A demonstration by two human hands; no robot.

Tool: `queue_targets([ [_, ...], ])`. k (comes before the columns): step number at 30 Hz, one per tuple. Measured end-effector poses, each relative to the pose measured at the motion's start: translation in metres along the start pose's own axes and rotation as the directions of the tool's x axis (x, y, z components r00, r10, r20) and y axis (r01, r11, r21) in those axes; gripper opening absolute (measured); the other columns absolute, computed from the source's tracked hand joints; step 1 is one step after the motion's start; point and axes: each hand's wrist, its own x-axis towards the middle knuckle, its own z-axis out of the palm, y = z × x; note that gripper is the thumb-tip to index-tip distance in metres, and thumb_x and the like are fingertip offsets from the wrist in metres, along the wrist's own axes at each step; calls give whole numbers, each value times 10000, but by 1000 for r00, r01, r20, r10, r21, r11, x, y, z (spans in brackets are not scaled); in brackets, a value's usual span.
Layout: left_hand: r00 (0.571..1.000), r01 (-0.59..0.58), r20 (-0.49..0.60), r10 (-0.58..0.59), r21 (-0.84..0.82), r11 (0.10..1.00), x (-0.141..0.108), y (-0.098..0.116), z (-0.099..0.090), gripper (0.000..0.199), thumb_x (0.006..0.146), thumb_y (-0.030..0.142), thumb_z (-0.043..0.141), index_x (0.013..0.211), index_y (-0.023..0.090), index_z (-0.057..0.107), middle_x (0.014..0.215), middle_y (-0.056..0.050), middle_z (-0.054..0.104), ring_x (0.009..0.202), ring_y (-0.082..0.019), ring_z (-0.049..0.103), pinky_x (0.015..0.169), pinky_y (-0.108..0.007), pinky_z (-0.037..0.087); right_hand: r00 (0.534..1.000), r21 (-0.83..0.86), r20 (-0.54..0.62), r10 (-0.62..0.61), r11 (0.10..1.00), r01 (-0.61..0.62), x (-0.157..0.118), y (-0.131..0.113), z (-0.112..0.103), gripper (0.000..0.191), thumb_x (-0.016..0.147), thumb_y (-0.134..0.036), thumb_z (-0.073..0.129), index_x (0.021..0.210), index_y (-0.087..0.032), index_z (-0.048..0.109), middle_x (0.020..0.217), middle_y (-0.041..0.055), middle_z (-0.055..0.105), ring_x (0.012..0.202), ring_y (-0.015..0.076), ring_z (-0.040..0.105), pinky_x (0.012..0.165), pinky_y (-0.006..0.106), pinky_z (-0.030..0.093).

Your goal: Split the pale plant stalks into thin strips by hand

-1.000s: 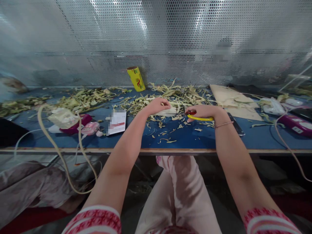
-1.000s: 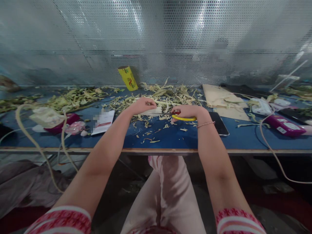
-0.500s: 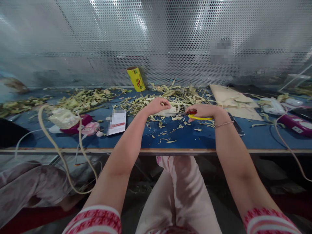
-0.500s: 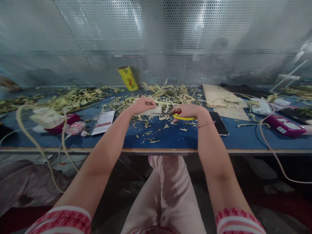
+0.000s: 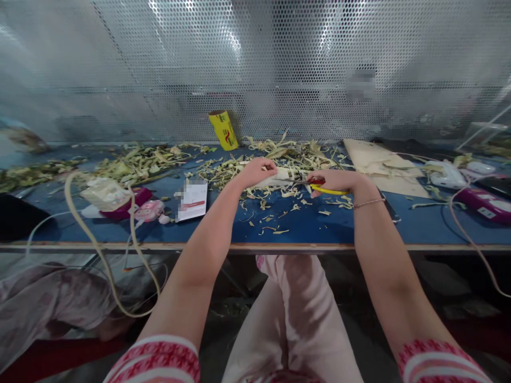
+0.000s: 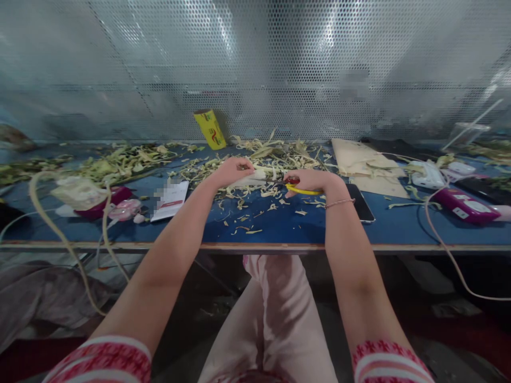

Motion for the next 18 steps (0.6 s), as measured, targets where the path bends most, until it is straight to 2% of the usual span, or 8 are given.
queue_targets([
  [3,990,27,-141,-24,14,1000,3,-5,0,155,770,293,561,777,160,641,849,-53,669,786,-150,572,760,-284,440,995,5,-83,62,998,-62,-4,2,-3,659,680,-559,657,1246,-239,551,1230,86,613,1050,274,597,885,374,465],
  [6,959,53,-278,-51,-2,999,5,-7,0,121,774,250,547,764,146,608,830,-57,649,761,-149,559,734,-278,427,976,-21,-182,123,992,-128,-6,7,-5,632,717,-551,627,1247,-220,539,1243,98,603,1064,276,594,903,377,462],
  [9,923,91,-366,-114,-81,993,7,-5,2,98,775,235,547,751,147,583,762,-41,615,697,-138,533,686,-267,410,931,-75,-278,236,961,-266,-4,12,-3,611,730,-512,630,1244,-195,539,1242,127,604,1080,306,586,886,391,470],
  [12,882,136,-424,-207,-191,972,8,1,8,74,771,205,544,719,154,559,701,-19,585,654,-125,516,655,-254,396,877,-121,-298,376,897,-426,4,13,4,639,745,-421,642,1310,-162,493,1265,187,577,1120,354,562,896,442,459],
  [14,858,153,-444,-259,-260,953,7,6,14,70,770,189,543,709,156,552,704,-19,589,662,-124,525,660,-252,399,851,-103,-323,415,878,-467,12,9,9,626,749,-386,650,1309,-151,500,1291,216,545,1164,379,530,933,487,431],
  [15,852,159,-443,-278,-287,945,7,8,17,73,776,196,539,717,157,554,715,-23,595,670,-127,530,661,-253,402,843,-63,-367,394,893,-445,17,5,12,571,764,-385,638,1274,-152,531,1285,214,548,1172,372,523,950,494,420],
  [16,846,171,-440,-300,-309,935,7,11,21,79,784,209,536,727,159,557,726,-26,600,675,-130,533,660,-256,403,837,-4,-436,331,929,-369,22,0,14,481,802,-382,596,1222,-149,565,1255,203,570,1160,342,535,963,475,416],
  [18,839,176,-442,-318,-333,926,6,16,27,80,794,219,532,740,165,552,736,-25,599,681,-130,532,660,-256,404,801,156,-561,208,977,-145,34,-11,20,357,873,-401,484,1095,-152,614,1105,155,643,1010,264,606,902,412,459],
])
